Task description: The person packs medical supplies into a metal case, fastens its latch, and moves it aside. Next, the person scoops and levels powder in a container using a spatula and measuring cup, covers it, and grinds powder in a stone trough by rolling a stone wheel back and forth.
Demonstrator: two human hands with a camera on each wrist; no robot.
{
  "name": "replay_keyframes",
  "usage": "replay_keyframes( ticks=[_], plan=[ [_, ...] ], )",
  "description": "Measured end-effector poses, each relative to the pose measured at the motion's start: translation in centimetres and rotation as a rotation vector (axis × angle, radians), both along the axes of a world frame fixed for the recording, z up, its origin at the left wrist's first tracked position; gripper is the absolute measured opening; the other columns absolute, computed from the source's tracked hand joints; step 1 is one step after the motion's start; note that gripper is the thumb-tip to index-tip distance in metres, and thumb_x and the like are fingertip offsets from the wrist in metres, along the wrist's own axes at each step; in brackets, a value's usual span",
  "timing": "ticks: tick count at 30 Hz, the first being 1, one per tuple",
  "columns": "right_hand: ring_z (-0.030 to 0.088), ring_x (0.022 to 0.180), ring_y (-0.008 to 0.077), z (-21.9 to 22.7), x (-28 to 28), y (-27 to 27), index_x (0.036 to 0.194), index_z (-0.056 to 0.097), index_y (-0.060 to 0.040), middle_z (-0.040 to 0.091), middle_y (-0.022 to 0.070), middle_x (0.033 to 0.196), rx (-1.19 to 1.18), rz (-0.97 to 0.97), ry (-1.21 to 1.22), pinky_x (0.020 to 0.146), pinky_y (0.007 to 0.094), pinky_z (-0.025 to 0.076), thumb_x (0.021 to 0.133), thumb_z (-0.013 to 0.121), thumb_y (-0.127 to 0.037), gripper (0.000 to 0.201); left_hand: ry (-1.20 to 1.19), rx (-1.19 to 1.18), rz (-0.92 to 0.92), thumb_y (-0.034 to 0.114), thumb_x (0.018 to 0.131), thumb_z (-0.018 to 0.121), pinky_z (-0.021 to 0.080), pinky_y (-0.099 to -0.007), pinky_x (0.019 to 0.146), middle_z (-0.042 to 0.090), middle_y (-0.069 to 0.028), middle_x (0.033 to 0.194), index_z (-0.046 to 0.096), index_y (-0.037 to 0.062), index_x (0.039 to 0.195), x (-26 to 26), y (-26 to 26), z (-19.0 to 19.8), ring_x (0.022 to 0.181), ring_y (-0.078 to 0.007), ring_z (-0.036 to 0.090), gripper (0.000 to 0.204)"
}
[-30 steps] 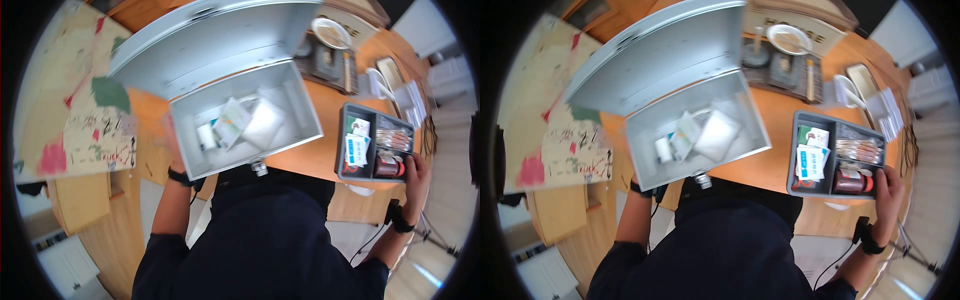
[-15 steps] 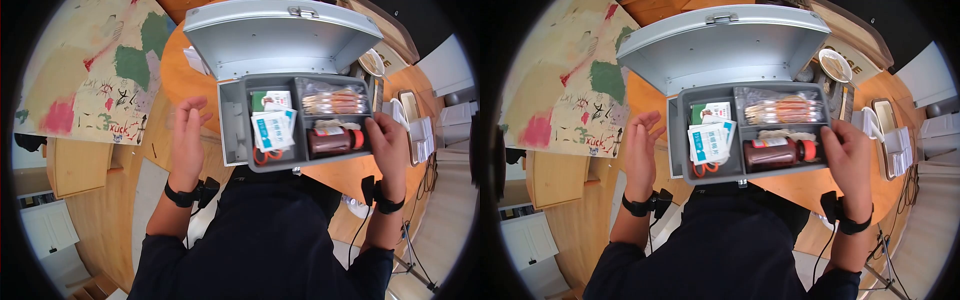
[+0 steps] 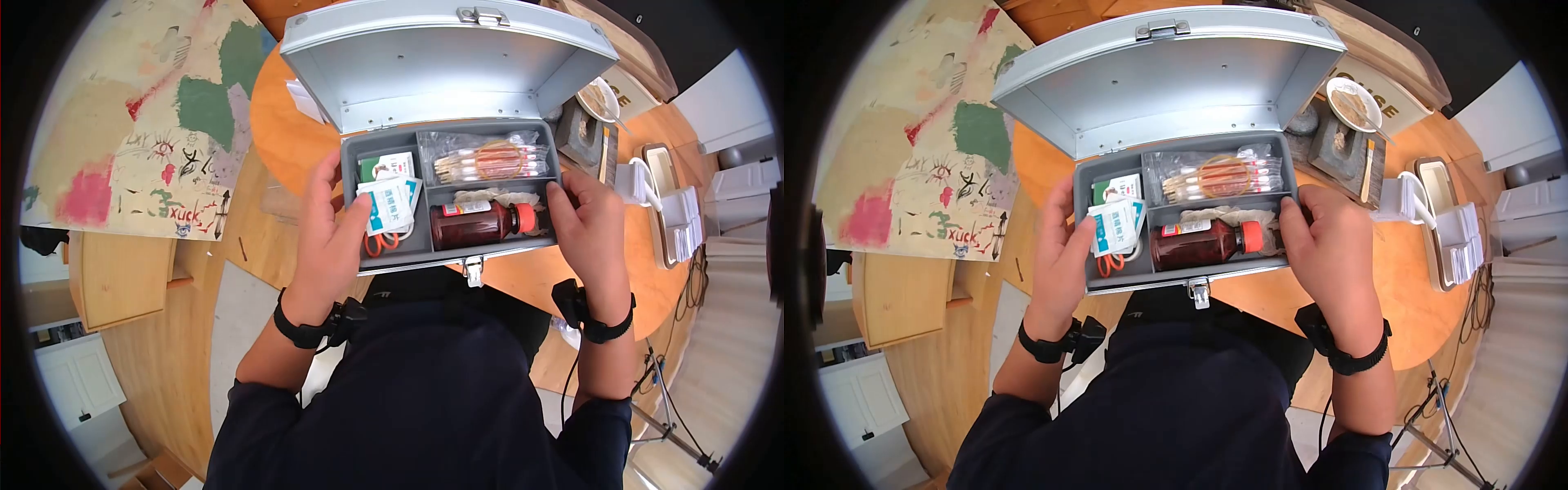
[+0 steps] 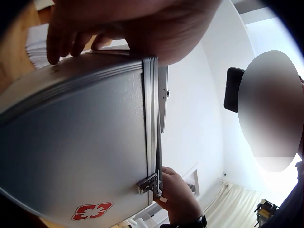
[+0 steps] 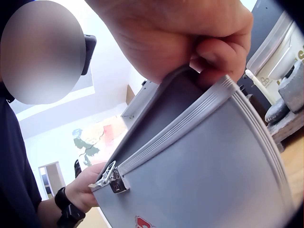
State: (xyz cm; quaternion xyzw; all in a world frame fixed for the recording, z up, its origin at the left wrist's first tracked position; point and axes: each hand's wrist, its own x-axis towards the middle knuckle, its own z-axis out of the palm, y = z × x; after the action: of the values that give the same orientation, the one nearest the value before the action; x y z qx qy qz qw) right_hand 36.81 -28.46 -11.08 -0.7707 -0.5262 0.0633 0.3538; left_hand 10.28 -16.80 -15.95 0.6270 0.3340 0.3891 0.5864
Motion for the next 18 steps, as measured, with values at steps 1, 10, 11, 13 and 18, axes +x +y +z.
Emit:
replay_keyframes(
  ticks=[1, 10, 11, 13, 18],
  plan=[
    [0.054, 0.055, 0.0373, 0.0, -0.1, 0.1, 0.071, 0.058, 0.0045, 0.055, 0.0213, 0.062, 0.002, 0.009, -0.026, 0.052, 0.0424, 0.042, 0.085, 0.065, -0.01, 0.022, 0.001, 0.002, 0.001, 0.01, 0.099, 0.048, 0.039, -0.0367, 0.107, 0.043, -0.02, 0.141, 0.032, -0.0055, 0.145, -0.1, 0.0, -0.2, 0.131, -0.0235, 0.045, 0.051],
    [0.06, 0.061, 0.0354, -0.7, -0.7, 0.2, 0.079, 0.062, 0.0001, 0.06, 0.0163, 0.068, -0.022, -0.06, -0.16, 0.056, 0.044, 0.047, 0.079, 0.072, -0.012, 0.015, 0.016, 0.001, -0.023, -0.001, 0.096, 0.042, 0.042, -0.0342, 0.107, 0.045, -0.0156, 0.142, 0.028, 0.0003, 0.152, -0.2, -0.5, 0.5, 0.128, -0.0205, 0.05, 0.058],
    [0.06, 0.062, 0.0349, -0.8, -0.7, 0.0, 0.083, 0.063, -0.0009, 0.06, 0.0149, 0.069, -0.034, -0.081, -0.169, 0.056, 0.0441, 0.047, 0.078, 0.073, -0.011, 0.016, 0.0, -0.044, -0.007, -0.001, 0.096, 0.042, 0.043, -0.0343, 0.105, 0.044, -0.0161, 0.143, 0.027, -0.0016, 0.15, -0.2, -0.6, 0.5, 0.128, -0.0203, 0.049, 0.057],
    [0.061, 0.065, 0.0351, -1.0, -0.4, -0.3, 0.094, 0.061, -0.0028, 0.06, 0.0145, 0.073, -0.066, -0.074, -0.213, 0.058, 0.0441, 0.048, 0.077, 0.073, -0.009, 0.022, -0.029, -0.094, -0.023, 0.0, 0.095, 0.043, 0.043, -0.0345, 0.103, 0.042, -0.0166, 0.143, 0.027, -0.0036, 0.149, 0.4, -0.9, 0.7, 0.128, -0.0202, 0.049, 0.056],
    [0.064, 0.074, 0.0342, -1.4, -0.3, -0.1, 0.111, 0.053, -0.0054, 0.062, 0.0142, 0.084, -0.015, -0.092, -0.209, 0.062, 0.0429, 0.049, 0.077, 0.073, -0.007, 0.039, 0.083, 0.021, 0.023, -0.003, 0.094, 0.044, 0.04, -0.0347, 0.107, 0.041, -0.0173, 0.145, 0.024, -0.0034, 0.152, -0.1, -1.0, -0.2, 0.129, -0.0212, 0.047, 0.06]
  ],
)
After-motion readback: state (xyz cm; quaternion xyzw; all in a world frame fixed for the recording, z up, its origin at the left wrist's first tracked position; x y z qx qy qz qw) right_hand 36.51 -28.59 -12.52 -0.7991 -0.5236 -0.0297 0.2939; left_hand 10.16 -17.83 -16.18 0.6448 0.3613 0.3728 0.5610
